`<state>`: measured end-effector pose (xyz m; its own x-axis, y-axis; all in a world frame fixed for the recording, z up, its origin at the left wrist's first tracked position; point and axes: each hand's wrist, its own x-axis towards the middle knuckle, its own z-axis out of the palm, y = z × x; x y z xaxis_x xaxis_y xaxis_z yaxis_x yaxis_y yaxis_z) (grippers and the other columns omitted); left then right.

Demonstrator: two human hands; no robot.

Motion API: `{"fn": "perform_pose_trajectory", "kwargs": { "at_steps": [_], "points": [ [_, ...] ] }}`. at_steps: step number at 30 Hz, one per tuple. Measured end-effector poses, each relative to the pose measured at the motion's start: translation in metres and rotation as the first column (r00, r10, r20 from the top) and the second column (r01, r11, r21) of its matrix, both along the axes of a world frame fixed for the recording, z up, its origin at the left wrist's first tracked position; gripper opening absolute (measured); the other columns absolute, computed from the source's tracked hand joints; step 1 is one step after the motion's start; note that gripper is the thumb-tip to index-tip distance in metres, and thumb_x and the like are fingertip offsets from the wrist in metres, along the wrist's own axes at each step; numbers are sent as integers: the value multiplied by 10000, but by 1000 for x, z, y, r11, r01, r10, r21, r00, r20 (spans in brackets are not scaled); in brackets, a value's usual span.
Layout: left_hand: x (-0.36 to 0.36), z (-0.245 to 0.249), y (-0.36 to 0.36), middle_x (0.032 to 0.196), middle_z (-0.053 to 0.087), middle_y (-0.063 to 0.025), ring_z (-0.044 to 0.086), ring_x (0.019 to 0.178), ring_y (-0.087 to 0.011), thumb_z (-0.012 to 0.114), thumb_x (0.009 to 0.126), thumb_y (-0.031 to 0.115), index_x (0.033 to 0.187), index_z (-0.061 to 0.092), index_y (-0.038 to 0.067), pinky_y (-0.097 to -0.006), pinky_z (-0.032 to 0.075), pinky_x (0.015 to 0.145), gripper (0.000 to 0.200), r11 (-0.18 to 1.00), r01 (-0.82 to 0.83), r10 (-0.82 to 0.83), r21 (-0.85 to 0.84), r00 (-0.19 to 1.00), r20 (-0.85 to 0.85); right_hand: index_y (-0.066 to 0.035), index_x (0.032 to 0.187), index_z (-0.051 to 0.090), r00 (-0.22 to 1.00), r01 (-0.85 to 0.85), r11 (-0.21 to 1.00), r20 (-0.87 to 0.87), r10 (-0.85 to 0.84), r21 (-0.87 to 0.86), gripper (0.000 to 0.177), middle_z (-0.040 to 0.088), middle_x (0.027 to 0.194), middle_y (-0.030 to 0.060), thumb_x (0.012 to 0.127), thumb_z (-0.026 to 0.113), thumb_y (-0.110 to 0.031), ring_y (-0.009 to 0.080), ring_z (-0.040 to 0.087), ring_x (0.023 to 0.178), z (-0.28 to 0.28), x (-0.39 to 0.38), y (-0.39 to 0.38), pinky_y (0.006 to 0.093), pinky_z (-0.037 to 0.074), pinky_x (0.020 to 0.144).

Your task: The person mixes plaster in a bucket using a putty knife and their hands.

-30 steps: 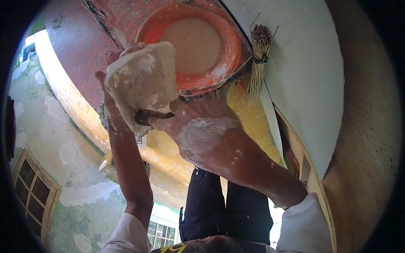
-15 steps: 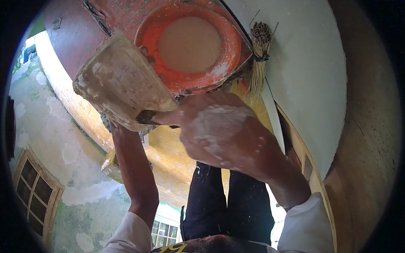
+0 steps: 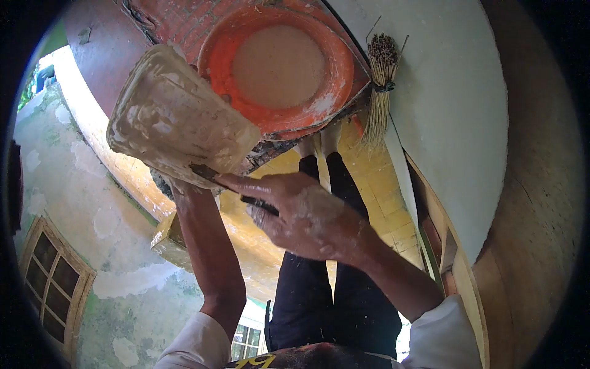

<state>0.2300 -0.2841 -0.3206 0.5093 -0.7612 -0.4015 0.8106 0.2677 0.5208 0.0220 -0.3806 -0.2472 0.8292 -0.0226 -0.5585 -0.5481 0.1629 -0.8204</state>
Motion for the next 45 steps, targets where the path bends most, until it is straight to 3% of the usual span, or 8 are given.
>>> {"fn": "perform_pose_trajectory", "kwargs": {
  "at_steps": [13,20,23,32,35,38,41,45],
  "points": [
    [-17,13,-4,1436,487,-177,515,1281,-320,591,810,790,1496,385,24,-475,460,1085,1049,998,-45,44,34,998,35,-146,1485,478,928,369,798,236,-288,-477,553,585,828,149,948,609,-132,318,638,717,-6,-4,6,449,553,687],
    [-15,16,-7,1436,485,-178,512,1283,-320,595,801,804,1496,384,20,-473,454,1094,1069,996,-68,66,49,997,45,-204,1441,555,996,89,765,70,-58,-638,588,615,938,108,874,690,-128,240,654,758,25,24,-1,365,560,645],
    [-7,15,-14,1452,456,-193,481,1313,-320,583,734,874,1499,372,1,-459,415,1127,1179,947,-113,-23,300,910,415,-216,1457,531,986,142,783,160,-55,-606,618,618,929,99,866,687,-122,242,665,770,13,23,18,370,569,635],
    [22,3,-16,1509,398,-207,449,1356,-312,526,692,940,1548,278,-16,-457,431,1112,1306,943,269,-326,195,863,386,-261,1391,576,986,-166,613,-127,106,-772,534,615,866,44,887,637,-94,235,665,708,4,9,-15,349,565,637],
    [31,-28,-10,1361,568,-132,571,1174,-216,559,865,768,1458,439,-35,-390,470,1031,1006,893,297,-432,339,779,454,-248,1329,610,999,2,557,24,33,-831,459,616,851,41,899,621,-88,234,661,696,3,13,-32,345,562,629],
    [43,-24,-7,1452,476,-159,503,1295,-267,436,791,906,1516,352,-27,-414,456,1068,1185,728,209,-610,653,631,479,-234,1301,625,996,-12,578,42,80,-816,409,631,848,54,908,624,-120,240,681,729,-6,20,-37,356,563,644],
    [52,-9,-36,1419,508,-161,550,1232,-254,431,817,882,1504,366,-30,-417,496,1016,1144,756,403,-655,516,468,593,-227,1303,622,990,-124,530,-67,126,-839,401,636,852,56,913,624,-131,239,687,748,-5,22,-47,363,565,657],
    [73,-50,-7,1416,506,-161,554,1217,-254,369,845,883,1503,367,-28,-415,495,1013,1125,772,114,-474,625,758,448,-219,1306,618,958,-282,467,-221,183,-838,392,642,856,57,921,623,-147,238,695,774,-7,22,-57,373,566,675]
  ]
}}
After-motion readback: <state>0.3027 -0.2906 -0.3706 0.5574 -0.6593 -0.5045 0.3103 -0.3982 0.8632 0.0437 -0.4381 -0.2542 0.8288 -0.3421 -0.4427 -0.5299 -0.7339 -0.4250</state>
